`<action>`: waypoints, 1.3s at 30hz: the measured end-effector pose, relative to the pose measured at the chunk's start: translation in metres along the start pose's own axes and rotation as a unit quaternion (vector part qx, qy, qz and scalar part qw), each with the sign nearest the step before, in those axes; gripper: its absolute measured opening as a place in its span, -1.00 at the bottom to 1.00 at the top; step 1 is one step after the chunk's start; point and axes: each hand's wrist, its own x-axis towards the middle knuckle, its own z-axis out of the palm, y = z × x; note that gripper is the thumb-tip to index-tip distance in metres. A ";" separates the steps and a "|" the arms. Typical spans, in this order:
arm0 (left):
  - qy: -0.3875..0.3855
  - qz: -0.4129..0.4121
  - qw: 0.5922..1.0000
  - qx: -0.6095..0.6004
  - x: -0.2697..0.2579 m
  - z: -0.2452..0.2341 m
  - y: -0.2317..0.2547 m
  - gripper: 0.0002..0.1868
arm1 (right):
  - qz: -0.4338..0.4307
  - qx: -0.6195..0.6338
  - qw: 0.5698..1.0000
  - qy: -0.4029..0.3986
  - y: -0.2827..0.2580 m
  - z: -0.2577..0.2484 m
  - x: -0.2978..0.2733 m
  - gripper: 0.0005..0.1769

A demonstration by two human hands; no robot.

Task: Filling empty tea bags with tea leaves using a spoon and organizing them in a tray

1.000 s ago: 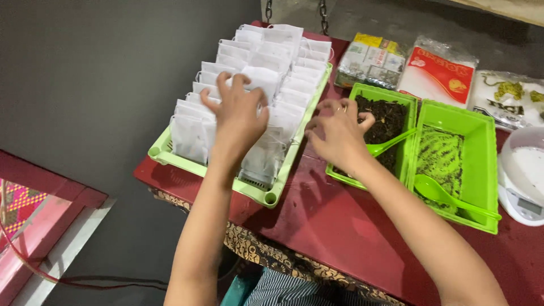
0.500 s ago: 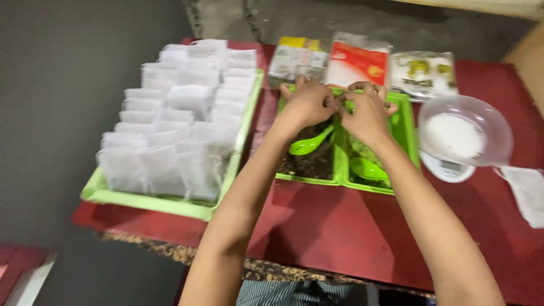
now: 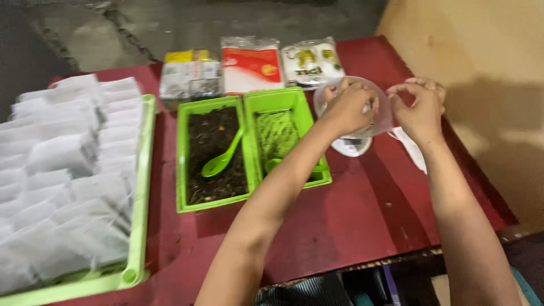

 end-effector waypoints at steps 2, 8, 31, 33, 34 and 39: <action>-0.012 0.032 0.999 0.012 0.016 0.026 0.017 -0.90 | 0.026 -0.005 1.000 0.007 0.022 -0.008 -0.005 -0.81; 0.016 0.140 0.984 0.107 0.035 0.117 0.047 -0.87 | 0.113 -0.075 0.989 -0.061 0.109 -0.012 -0.028 -0.78; 0.019 0.124 0.948 0.291 0.038 0.158 0.081 -0.67 | 0.140 -0.115 0.976 -0.118 0.148 -0.034 -0.028 -0.84; -0.005 0.093 0.929 0.358 0.042 0.130 0.088 -0.61 | 0.085 -0.133 0.986 -0.047 0.150 -0.040 -0.024 -0.74; -0.005 0.093 0.929 0.359 0.043 0.118 0.088 -0.61 | 0.085 -0.132 0.987 -0.047 0.137 -0.043 -0.019 -0.74; 0.136 0.031 0.939 0.314 0.036 0.052 0.063 -0.72 | 0.085 0.029 0.991 0.100 0.059 -0.034 0.004 -0.68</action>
